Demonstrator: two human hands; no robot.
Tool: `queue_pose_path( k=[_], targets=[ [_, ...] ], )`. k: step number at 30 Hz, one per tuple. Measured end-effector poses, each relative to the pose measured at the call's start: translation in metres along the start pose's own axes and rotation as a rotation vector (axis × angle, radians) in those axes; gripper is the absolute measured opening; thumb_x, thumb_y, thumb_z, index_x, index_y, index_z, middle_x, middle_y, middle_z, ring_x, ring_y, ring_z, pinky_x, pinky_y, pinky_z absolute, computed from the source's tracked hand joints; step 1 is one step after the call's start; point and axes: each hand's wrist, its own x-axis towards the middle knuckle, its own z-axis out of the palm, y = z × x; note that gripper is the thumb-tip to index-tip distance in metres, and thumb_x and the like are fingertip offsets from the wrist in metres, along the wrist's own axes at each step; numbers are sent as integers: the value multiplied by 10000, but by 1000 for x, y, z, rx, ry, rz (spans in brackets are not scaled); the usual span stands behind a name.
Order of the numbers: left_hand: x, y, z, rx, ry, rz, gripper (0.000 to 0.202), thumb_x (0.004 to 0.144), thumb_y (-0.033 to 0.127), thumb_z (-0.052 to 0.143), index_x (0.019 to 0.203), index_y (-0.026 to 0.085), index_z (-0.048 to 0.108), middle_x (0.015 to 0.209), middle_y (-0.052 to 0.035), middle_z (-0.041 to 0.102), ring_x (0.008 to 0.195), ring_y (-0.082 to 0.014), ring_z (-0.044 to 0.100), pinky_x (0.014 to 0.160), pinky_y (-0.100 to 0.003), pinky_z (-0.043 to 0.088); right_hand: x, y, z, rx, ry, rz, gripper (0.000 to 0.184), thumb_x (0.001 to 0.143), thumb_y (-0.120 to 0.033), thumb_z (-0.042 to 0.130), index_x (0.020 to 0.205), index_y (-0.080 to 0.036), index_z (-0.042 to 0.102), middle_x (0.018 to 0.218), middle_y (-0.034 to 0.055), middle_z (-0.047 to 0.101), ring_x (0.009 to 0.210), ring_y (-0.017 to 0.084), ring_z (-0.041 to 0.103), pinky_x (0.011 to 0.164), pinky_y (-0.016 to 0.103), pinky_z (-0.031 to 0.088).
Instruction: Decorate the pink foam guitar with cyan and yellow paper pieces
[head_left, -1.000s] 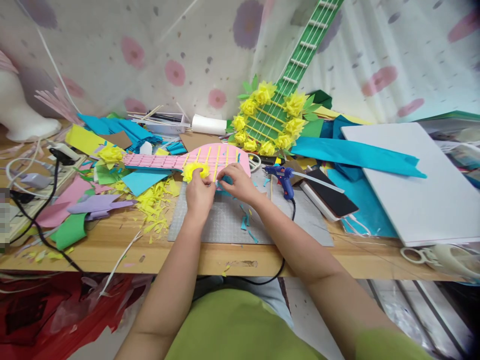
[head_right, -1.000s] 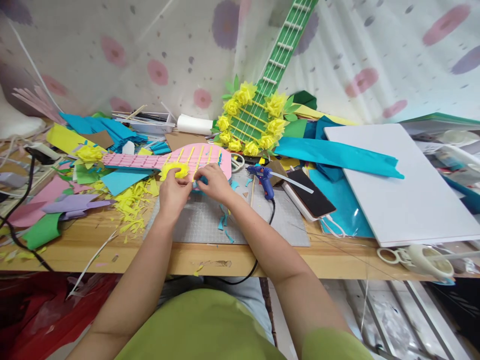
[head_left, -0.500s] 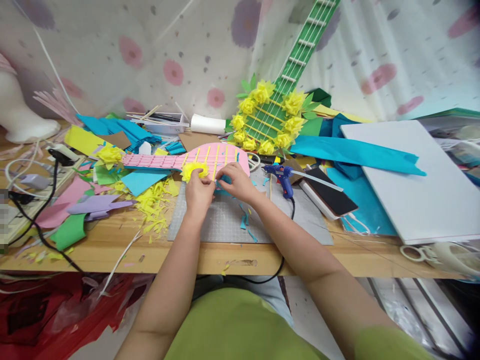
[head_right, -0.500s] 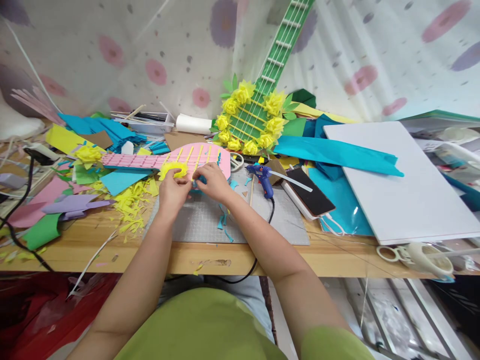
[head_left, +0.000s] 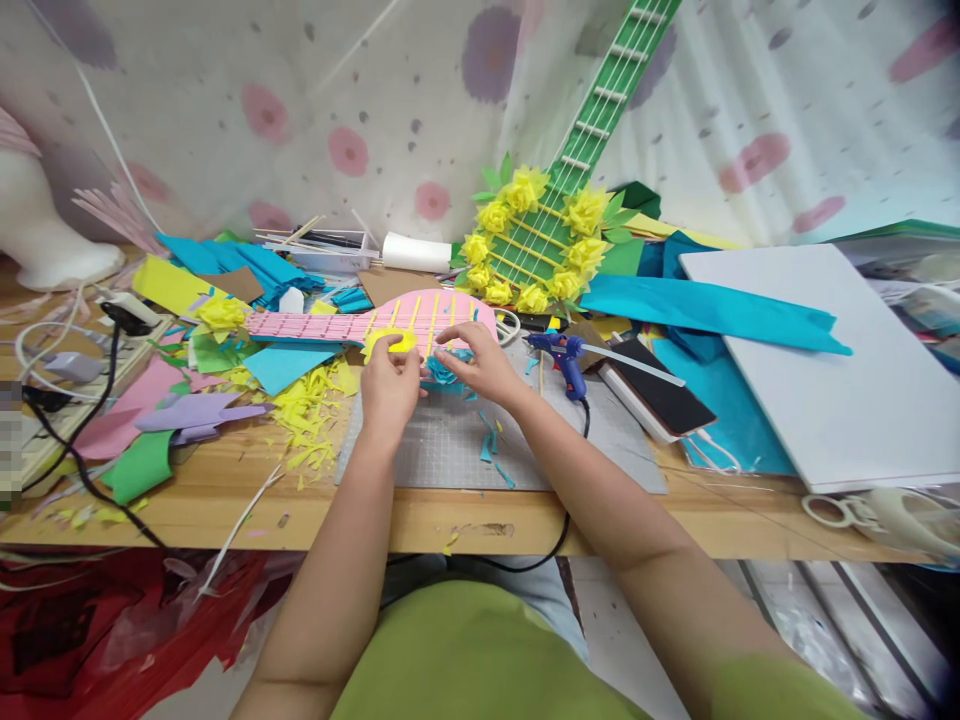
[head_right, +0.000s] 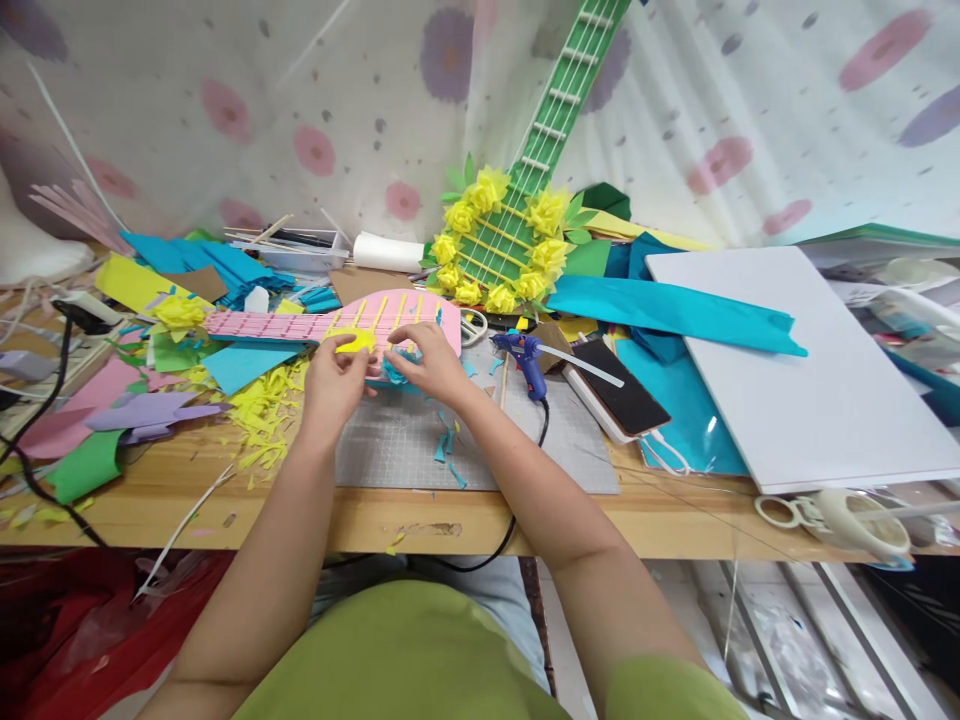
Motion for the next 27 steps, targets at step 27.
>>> queue_pose_path(
  k=[27],
  targets=[
    [37,44,6,426,-276,323,318,731,321,582,1022,191,595,869,-31,697,830,-175,636,775,-301,471,-36,58,-27,588,362,399,203,707,-366,581,837,-220,525,746,-4,576,709,136,571,686,306,477]
  ],
)
